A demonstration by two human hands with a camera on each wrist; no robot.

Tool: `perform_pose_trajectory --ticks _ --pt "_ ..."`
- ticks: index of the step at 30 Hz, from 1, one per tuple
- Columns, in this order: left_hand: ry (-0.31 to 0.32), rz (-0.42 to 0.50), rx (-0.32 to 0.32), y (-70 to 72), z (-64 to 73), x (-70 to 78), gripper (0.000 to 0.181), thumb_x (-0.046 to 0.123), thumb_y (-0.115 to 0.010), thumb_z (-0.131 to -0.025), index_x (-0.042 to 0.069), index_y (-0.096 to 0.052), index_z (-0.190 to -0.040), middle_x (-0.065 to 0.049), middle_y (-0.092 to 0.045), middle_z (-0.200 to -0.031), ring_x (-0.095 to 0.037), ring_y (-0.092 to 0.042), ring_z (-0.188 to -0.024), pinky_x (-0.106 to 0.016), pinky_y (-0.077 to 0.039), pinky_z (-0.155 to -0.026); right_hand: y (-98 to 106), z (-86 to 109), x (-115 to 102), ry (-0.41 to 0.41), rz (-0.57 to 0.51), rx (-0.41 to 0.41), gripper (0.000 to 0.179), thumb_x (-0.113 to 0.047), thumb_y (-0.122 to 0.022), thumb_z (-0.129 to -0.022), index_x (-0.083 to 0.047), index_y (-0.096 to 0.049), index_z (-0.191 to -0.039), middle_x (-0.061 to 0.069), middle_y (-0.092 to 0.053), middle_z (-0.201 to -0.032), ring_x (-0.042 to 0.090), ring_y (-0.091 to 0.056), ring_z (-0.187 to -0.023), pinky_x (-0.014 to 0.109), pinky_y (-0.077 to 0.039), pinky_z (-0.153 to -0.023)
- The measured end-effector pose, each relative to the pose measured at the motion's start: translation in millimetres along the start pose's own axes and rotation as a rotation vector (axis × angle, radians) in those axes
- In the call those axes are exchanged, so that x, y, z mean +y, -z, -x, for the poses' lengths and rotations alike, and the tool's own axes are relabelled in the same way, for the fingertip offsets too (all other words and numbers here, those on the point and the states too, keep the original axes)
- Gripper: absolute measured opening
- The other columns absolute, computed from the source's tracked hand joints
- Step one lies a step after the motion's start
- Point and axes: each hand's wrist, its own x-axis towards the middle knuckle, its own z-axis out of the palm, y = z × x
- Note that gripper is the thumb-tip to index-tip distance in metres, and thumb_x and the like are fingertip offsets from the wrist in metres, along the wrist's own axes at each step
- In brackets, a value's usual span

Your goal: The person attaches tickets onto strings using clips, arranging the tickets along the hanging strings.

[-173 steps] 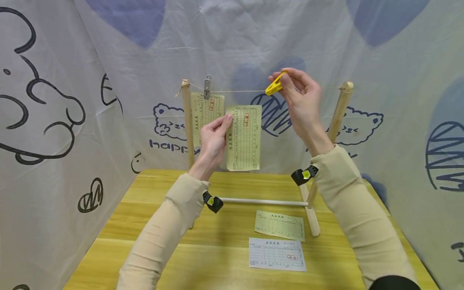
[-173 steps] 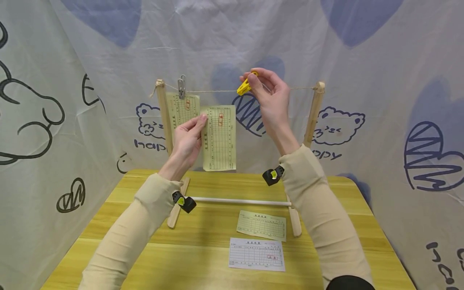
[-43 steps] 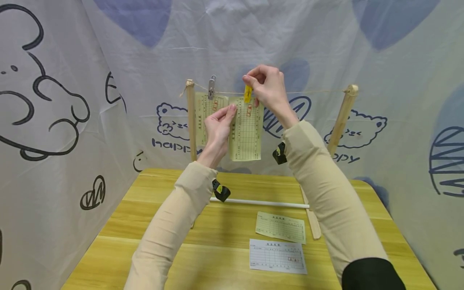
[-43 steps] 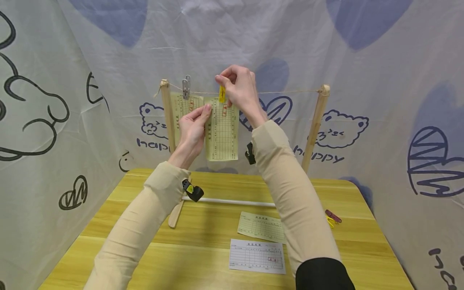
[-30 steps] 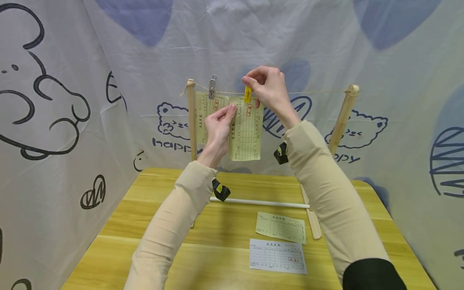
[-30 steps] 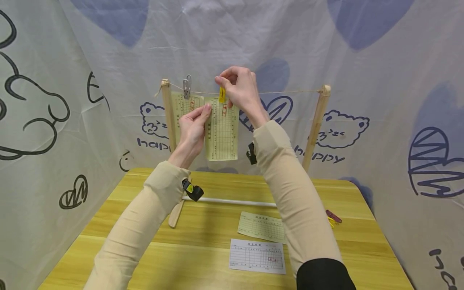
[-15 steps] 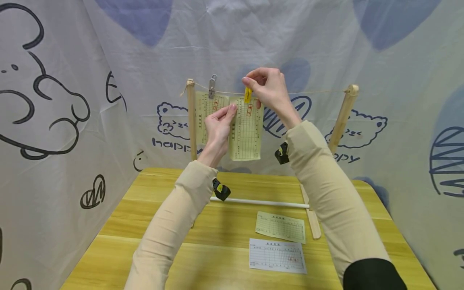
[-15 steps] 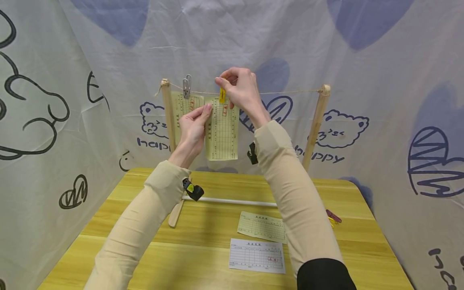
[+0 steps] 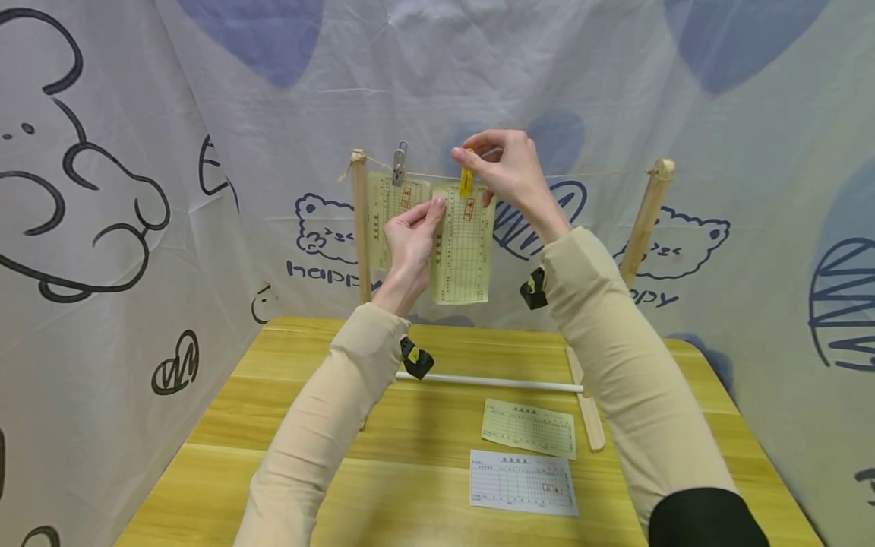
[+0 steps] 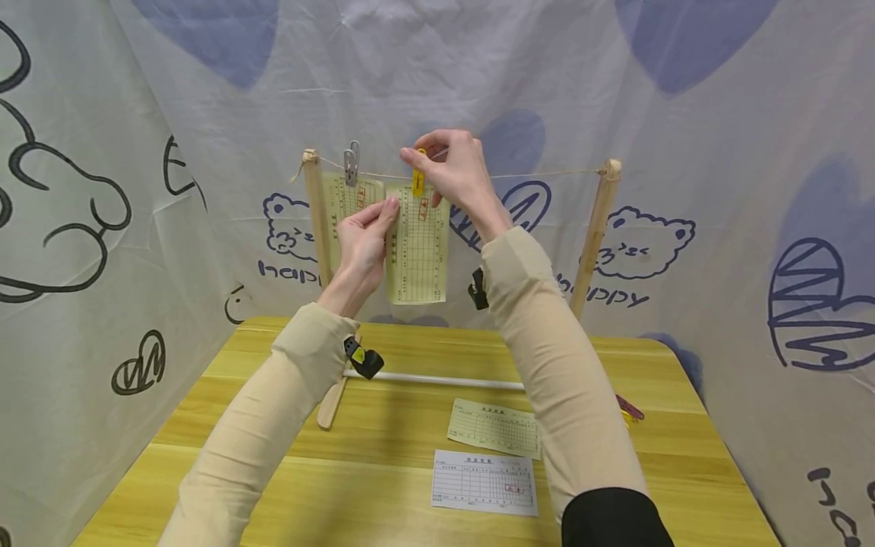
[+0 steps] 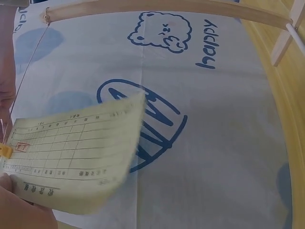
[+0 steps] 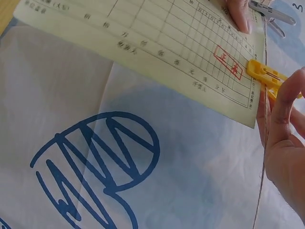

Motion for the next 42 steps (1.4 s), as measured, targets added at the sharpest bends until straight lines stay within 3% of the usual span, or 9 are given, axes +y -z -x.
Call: perform_pose_trajectory --ticks 6,12,15,21,29,32,37,40,42 --pt "-0.009 -0.038 0.001 1.0 2.5 -2.6 0.031 0.017 -0.075 -0.091 -0.001 -0.071 -0.116 -0.018 -0.073 -0.117 -0.013 -0.075 -0.096 -0.02 -0.059 -0.086 3 2.4 1 -0.023 -0.018 -0.025 0.046 -0.033 -0.067 -0.097 -0.005 -0.062 -0.134 0.014 -0.067 -0.128 0.009 -0.066 -0.074 0.03 -0.058 -0.053" --pt "-0.018 -0.116 0.004 5.1 6.6 -5.7 0.031 0.016 -0.077 -0.089 0.0 -0.073 -0.116 -0.019 -0.074 -0.113 -0.004 -0.071 -0.079 -0.015 -0.052 -0.064 5 3.9 0 -0.025 -0.021 -0.05 0.047 -0.03 -0.065 -0.099 -0.006 -0.058 -0.139 0.014 -0.063 -0.136 0.009 -0.065 -0.075 0.031 -0.059 -0.056" --pt "-0.021 -0.126 0.01 7.1 7.1 -6.5 0.031 0.016 -0.076 -0.09 0.0 -0.072 -0.116 -0.021 -0.074 -0.114 -0.002 -0.069 -0.076 -0.015 -0.051 -0.061 4 3.6 0 -0.014 -0.028 -0.058 0.044 -0.027 -0.063 -0.1 -0.006 -0.059 -0.138 0.014 -0.064 -0.135 0.011 -0.063 -0.069 0.031 -0.059 -0.055" --pt "-0.034 -0.136 0.008 7.9 5.4 -6.7 0.032 0.014 -0.075 -0.092 -0.002 -0.07 -0.118 -0.022 -0.073 -0.115 -0.002 -0.069 -0.079 -0.016 -0.057 -0.073 1 3.3 1 0.025 -0.041 -0.036 0.037 -0.021 -0.062 -0.1 -0.004 -0.063 -0.133 0.016 -0.066 -0.128 0.011 -0.064 -0.072 0.029 -0.057 -0.052" --pt "-0.045 -0.121 0.014 7.3 4.8 -6.2 0.031 0.013 -0.074 -0.092 -0.004 -0.071 -0.117 -0.023 -0.073 -0.115 -0.002 -0.07 -0.08 -0.021 -0.059 -0.083 0 3.2 1 0.011 -0.037 -0.034 0.037 -0.021 -0.063 -0.1 -0.004 -0.063 -0.133 0.016 -0.067 -0.128 0.01 -0.059 -0.055 0.03 -0.057 -0.052" --pt "-0.046 -0.108 0.016 7.4 4.4 -6.7 0.03 0.013 -0.074 -0.092 -0.004 -0.071 -0.117 -0.023 -0.073 -0.115 -0.003 -0.07 -0.081 -0.022 -0.06 -0.086 0 3.5 1 0.0 -0.036 -0.044 0.039 -0.022 -0.062 -0.1 -0.004 -0.061 -0.135 0.016 -0.066 -0.131 0.011 -0.061 -0.056 0.031 -0.058 -0.053" --pt "-0.049 -0.112 0.022 10.1 7.1 -7.7 0.032 0.015 -0.075 -0.091 -0.002 -0.071 -0.117 -0.021 -0.073 -0.116 -0.009 -0.073 -0.089 -0.024 -0.059 -0.09 2 6.4 2 0.0 -0.047 -0.048 0.046 -0.025 -0.064 -0.099 -0.006 -0.057 -0.141 0.015 -0.063 -0.137 0.017 -0.072 -0.09 0.027 -0.057 -0.053" --pt "-0.076 -0.126 0.024 15.0 12.7 -9.3 0.031 0.014 -0.076 -0.091 -0.001 -0.072 -0.117 -0.02 -0.074 -0.116 -0.013 -0.074 -0.095 -0.025 -0.059 -0.091 4 12.1 4 0.027 -0.083 -0.017 0.049 -0.023 -0.067 -0.098 -0.007 -0.055 -0.143 0.014 -0.06 -0.142 0.023 -0.067 -0.118 0.027 -0.057 -0.052" --pt "-0.118 -0.149 0.026 20.1 17.6 -12.1 0.029 0.013 -0.076 -0.091 -0.001 -0.072 -0.116 -0.02 -0.074 -0.114 -0.013 -0.074 -0.095 -0.025 -0.06 -0.09 6 19.3 5 0.066 -0.121 0.035 0.048 -0.019 -0.067 -0.097 -0.006 -0.056 -0.142 0.014 -0.059 -0.143 0.025 -0.064 -0.125 0.026 -0.056 -0.051"
